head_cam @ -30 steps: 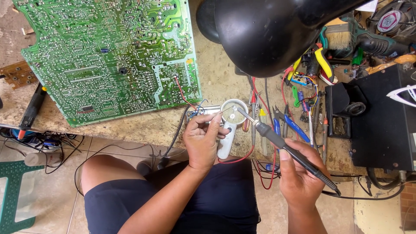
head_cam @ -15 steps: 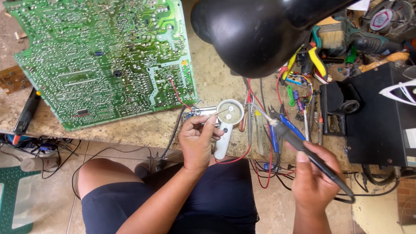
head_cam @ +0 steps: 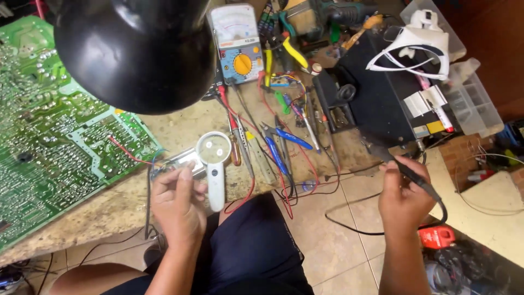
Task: Repairing a large circuit board by stripping wires, soldering connections, and inspecting the work with a magnifying glass at a workbench.
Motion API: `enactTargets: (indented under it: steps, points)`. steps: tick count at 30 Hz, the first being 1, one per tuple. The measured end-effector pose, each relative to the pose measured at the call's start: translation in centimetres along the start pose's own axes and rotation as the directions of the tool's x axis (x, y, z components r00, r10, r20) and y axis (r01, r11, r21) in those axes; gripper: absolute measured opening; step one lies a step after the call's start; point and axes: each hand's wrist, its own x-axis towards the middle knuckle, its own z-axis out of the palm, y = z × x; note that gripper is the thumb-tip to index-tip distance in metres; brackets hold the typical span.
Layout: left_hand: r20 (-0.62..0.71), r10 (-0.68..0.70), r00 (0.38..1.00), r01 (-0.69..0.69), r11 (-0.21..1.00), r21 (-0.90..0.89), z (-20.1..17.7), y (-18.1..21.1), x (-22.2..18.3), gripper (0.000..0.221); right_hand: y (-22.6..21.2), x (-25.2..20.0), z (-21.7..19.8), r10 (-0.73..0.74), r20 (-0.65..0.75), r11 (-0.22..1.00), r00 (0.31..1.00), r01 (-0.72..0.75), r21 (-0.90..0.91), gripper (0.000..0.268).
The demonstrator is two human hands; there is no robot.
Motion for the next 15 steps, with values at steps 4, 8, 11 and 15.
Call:
enactTargets:
  steps: [4,8,11,15]
  points:
    - [-0.027,-0.016,1.000,0.017,0.999,0.051,0.2,-0.2,-0.7,0.010,-0.5,0.1,1.0,-0.027,-0.084,0.995,0.996,0.035,0.091,0.014]
    - [-0.058,-0.035,0.998,0.044,0.984,0.173,1.4,0.9,-0.7,0.013,-0.7,-0.1,2.2,-0.087,-0.079,0.977,0.993,0.100,0.189,0.014]
    - [-0.064,-0.121,0.991,0.135,0.952,0.276,2.7,3.6,-1.0,0.012,-0.8,-0.4,3.0,-0.078,-0.038,0.977,0.996,0.084,0.194,0.015]
    - [-0.053,-0.150,0.987,0.159,0.933,0.322,2.3,3.9,-1.5,0.013,0.1,0.5,3.2,-0.070,-0.044,0.982,0.997,0.076,0.170,0.014]
